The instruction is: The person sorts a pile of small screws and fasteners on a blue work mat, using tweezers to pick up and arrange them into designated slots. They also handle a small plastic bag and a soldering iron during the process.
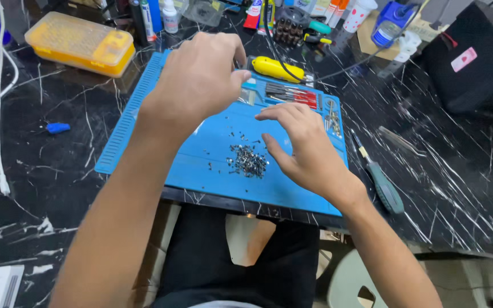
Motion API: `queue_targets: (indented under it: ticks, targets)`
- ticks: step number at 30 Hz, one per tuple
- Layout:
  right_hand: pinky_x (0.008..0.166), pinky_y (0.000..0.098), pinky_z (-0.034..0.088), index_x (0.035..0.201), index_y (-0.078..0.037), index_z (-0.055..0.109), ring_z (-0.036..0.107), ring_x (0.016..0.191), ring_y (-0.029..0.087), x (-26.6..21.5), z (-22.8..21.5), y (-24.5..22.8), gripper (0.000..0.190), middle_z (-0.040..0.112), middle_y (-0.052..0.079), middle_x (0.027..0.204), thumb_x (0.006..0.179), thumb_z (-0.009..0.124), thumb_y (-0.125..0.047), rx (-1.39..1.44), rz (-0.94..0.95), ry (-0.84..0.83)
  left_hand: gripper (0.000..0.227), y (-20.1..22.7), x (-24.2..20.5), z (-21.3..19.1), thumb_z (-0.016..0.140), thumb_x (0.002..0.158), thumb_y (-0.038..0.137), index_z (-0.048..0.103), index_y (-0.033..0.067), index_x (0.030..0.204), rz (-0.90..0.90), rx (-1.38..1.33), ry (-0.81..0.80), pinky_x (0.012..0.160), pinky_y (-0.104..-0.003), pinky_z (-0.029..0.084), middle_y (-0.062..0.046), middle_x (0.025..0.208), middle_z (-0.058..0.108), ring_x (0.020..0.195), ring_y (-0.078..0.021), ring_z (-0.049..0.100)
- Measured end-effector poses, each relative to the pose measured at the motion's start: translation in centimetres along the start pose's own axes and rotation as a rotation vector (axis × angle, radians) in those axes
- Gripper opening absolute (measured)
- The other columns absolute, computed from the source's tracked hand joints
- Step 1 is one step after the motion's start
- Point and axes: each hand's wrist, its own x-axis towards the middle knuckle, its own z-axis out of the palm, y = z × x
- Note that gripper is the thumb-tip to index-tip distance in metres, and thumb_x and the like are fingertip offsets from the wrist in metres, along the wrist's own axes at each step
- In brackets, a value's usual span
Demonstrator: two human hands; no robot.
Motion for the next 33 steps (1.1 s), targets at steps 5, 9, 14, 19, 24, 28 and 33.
queue_targets:
  ticks: [5,9,14,19,24,28,33]
  targets:
    - [0.114,0.0542,0.044,0.139,-0.018,0.072,0.063,0.137,0.034,4.6,0.2,3.2,0.027,0.076,0.007,0.143,0.114,0.066,-0.028,-0.035,0.087,-0.148,0.032,-4.6,6.1,4.5,0.081,0.112,0.041,0.081,0.0095,0.115,-0.046,0.28,-0.139,0.079,-0.063,0.064,-0.02,0.107,0.081,0.1,-0.0509,0.08]
    - [0.111,0.0517,0.053,0.139,-0.012,0.074,0.072,0.132,0.034,8.4,0.9,6.6,0.034,0.08,0.009,0.142,0.111,0.067,-0.028,-0.024,0.154,-0.251,0.038,-8.6,7.7,9.4,0.082,0.11,0.048,0.08,0.0104,0.108,-0.062,0.29,-0.116,0.077,-0.061,0.064,-0.02,0.109,0.08,0.101,-0.0487,0.078]
    - [0.094,0.0557,0.057,0.149,-0.021,0.07,0.078,0.115,0.039,12.4,1.5,8.8,0.04,0.086,0.011,0.124,0.113,0.056,-0.029,-0.028,0.422,-0.447,0.045,-8.7,8.7,10.5,0.082,0.108,0.057,0.078,0.0119,0.11,-0.103,0.281,-0.227,0.08,-0.059,0.063,-0.015,0.11,0.08,0.104,-0.0455,0.078]
    - [0.092,0.0498,0.056,0.147,-0.021,0.071,0.08,0.102,0.032,13.5,2.5,11.0,0.041,0.088,-0.002,0.114,0.116,0.044,-0.02,-0.014,0.48,-0.446,0.041,-9.2,9.2,10.5,0.086,0.105,0.053,0.079,0.0127,0.115,-0.123,0.283,-0.25,0.08,-0.059,0.064,-0.014,0.113,0.08,0.106,-0.0448,0.078]
    - [0.09,0.0489,0.055,0.161,-0.017,0.052,0.078,0.092,0.032,14.6,2.8,10.8,0.044,0.088,0.001,0.1,0.118,0.042,-0.021,0.063,0.522,-0.357,0.028,-9.5,9.2,10.1,0.083,0.106,0.037,0.079,0.0092,0.109,-0.185,0.212,-0.278,0.081,-0.065,0.063,-0.017,0.115,0.08,0.105,-0.0501,0.077]
    - [0.082,0.0448,0.054,0.159,-0.017,0.06,0.075,0.08,0.029,14.8,2.5,11.3,0.045,0.087,0.001,0.091,0.117,0.045,-0.021,0.089,0.525,-0.319,0.025,-9.3,9.3,9.1,0.084,0.105,0.032,0.075,0.0102,0.097,-0.212,0.177,-0.357,0.08,-0.064,0.061,-0.015,0.107,0.079,0.101,-0.0495,0.076]
    - [0.087,0.0355,0.06,0.153,-0.019,0.068,0.086,0.086,0.018,15.2,1.3,11.6,0.041,0.09,0.002,0.09,0.116,0.052,-0.019,0.14,0.595,-0.249,0.028,-10.3,9.2,9.6,0.079,0.101,0.022,0.079,0.0237,0.129,-0.239,0.125,-0.371,0.085,-0.069,0.059,-0.017,0.117,0.082,0.109,-0.0539,0.076]
